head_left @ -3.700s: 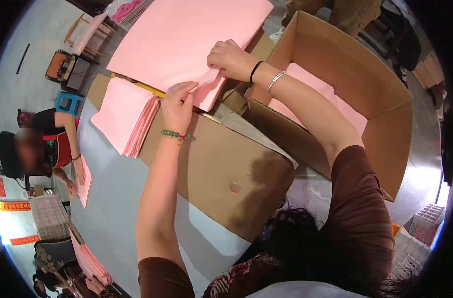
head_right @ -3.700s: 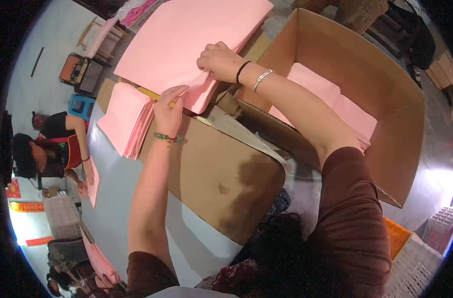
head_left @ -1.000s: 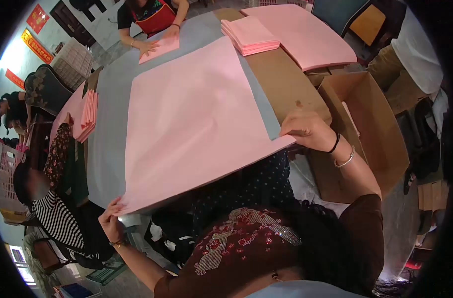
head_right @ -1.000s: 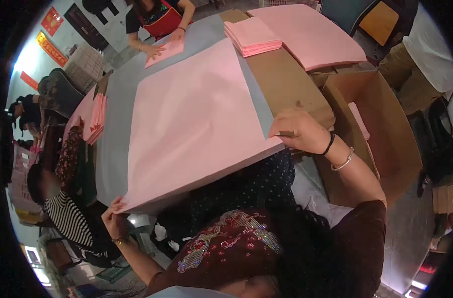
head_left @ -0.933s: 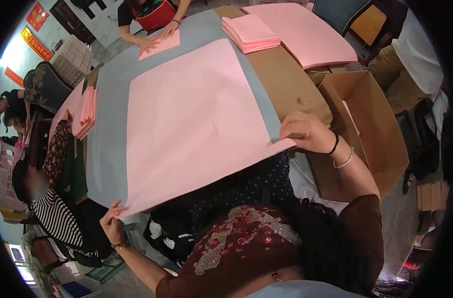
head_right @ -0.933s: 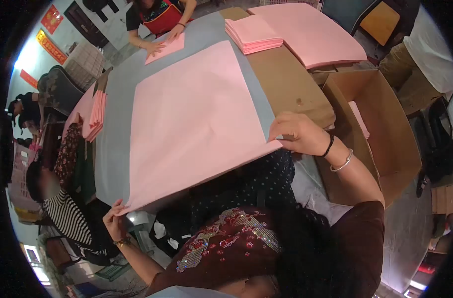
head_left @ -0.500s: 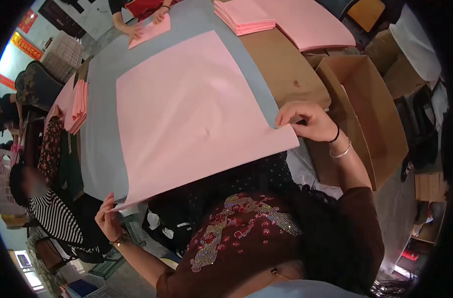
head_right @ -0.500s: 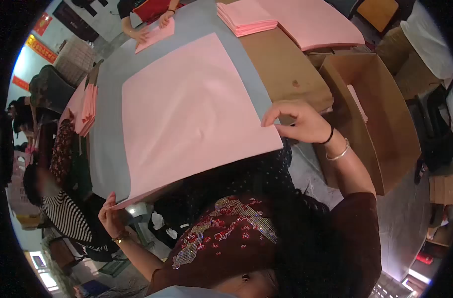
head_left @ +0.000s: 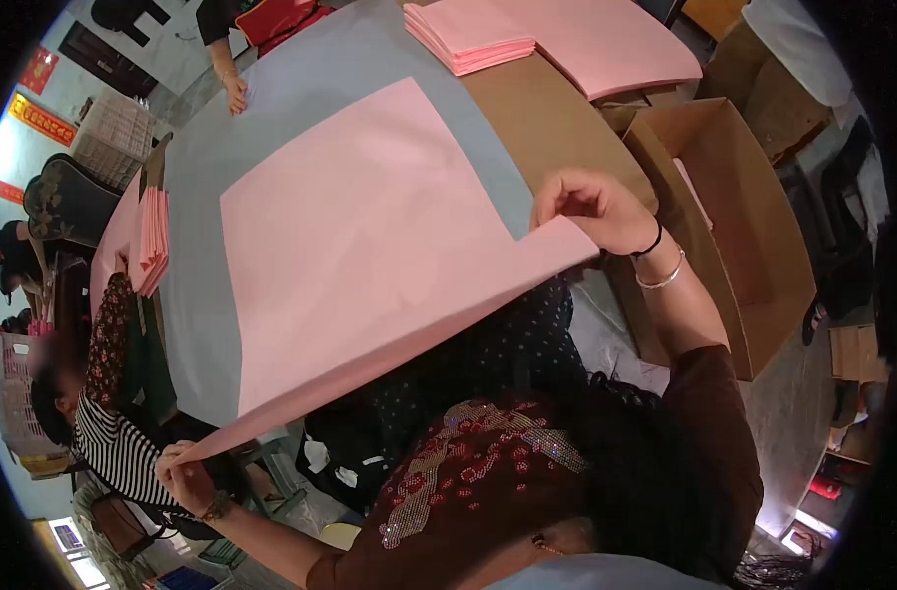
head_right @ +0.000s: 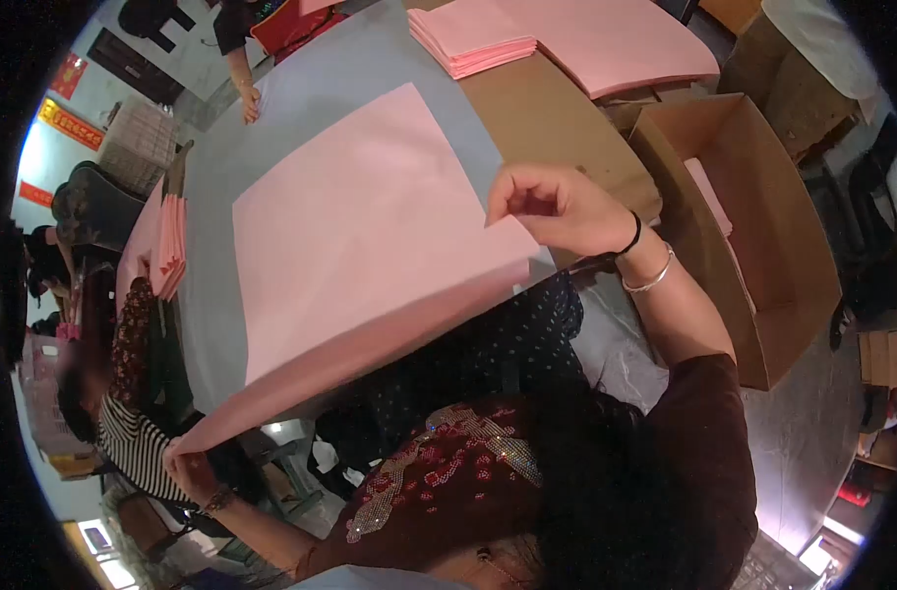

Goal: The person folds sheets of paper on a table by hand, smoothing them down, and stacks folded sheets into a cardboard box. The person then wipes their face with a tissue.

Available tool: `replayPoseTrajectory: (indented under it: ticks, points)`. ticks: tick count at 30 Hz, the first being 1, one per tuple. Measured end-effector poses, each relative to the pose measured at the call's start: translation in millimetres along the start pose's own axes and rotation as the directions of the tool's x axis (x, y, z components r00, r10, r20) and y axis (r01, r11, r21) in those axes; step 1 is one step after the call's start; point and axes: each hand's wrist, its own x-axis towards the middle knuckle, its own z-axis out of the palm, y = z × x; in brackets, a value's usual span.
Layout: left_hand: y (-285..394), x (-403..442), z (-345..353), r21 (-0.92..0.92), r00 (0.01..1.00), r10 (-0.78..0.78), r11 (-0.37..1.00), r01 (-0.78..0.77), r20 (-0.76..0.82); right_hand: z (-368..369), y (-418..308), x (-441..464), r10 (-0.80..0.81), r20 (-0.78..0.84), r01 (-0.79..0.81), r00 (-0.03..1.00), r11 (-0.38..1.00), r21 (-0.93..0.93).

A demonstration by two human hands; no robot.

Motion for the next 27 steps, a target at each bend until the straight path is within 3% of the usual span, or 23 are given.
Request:
replayPoseTrajectory:
  ticks: [4,5,8,10,12,14,18,20,21,22,24,26,27]
  points:
    - [-5.5,18.9,-0.9,0.11,0.999,0.037,0.993,-0.035,-0.014,-15.8,1.4,20.2,0.033,0.065,-0.03,0.997,0.999,-0.038]
    - [-0.5,26.5,10.0,-0.022,1.0,-0.027,0.999,0.027,-0.012,-17.1,-0.6,23.6,0.034,0.066,-0.032,0.997,0.999,-0.036]
    - [1.5,33.1,-3.3,-0.032,0.988,-0.128,0.992,0.125,-0.086,-14.2,-11.2,33.0,0.059,-0.074,-0.063,0.996,0.996,-0.055]
    - [4.8,37.3,3.8,-0.001,0.984,-0.098,0.995,0.099,-0.151,-20.5,-14.0,31.9,0.039,-0.036,-0.041,0.999,0.998,-0.038]
    - [13.5,46.3,21.0,0.044,0.999,0.016,0.999,-0.015,-0.035,-28.4,-15.6,31.9,0.024,0.006,-0.024,1.0,1.0,-0.02]
    - [11.0,47.1,16.8,0.024,0.999,0.04,0.999,-0.04,-0.022,-35.6,-16.3,38.4,-0.213,0.355,0.194,0.91,0.977,0.088]
    - [6.7,52.4,22.8,0.012,0.982,0.175,0.984,-0.177,0.074,-30.4,-24.9,46.1,-0.304,0.491,0.27,0.816,0.953,0.14]
    - [9.3,56.5,38.8,0.164,0.995,0.094,0.982,-0.1,0.044,-26.9,-23.7,46.6,-0.259,0.515,0.21,0.817,0.966,0.152]
    - [6.0,55.0,20.5,0.177,0.998,-0.026,0.984,0.015,0.062,-25.4,-23.3,47.5,-0.244,0.522,0.19,0.817,0.969,0.155]
    - [5.5,57.1,20.0,0.176,0.998,-0.025,0.984,0.014,0.063,-22.9,-21.8,51.0,-0.168,0.483,0.156,0.859,0.986,0.065]
    - [4.2,62.5,22.2,0.15,0.98,-0.199,0.97,0.193,0.028,-20.5,-17.6,59.5,-0.093,0.424,0.129,0.901,0.99,-0.058]
    - [-0.8,65.6,17.2,0.131,0.977,-0.207,0.971,0.199,0.049,-19.5,-13.8,68.9,-0.091,0.403,0.154,0.911,0.98,-0.127]
    - [-2.6,63.1,15.4,0.084,0.985,-0.152,0.986,0.145,0.08,-18.0,-16.6,73.1,-0.125,0.575,0.174,0.809,0.984,-0.03]
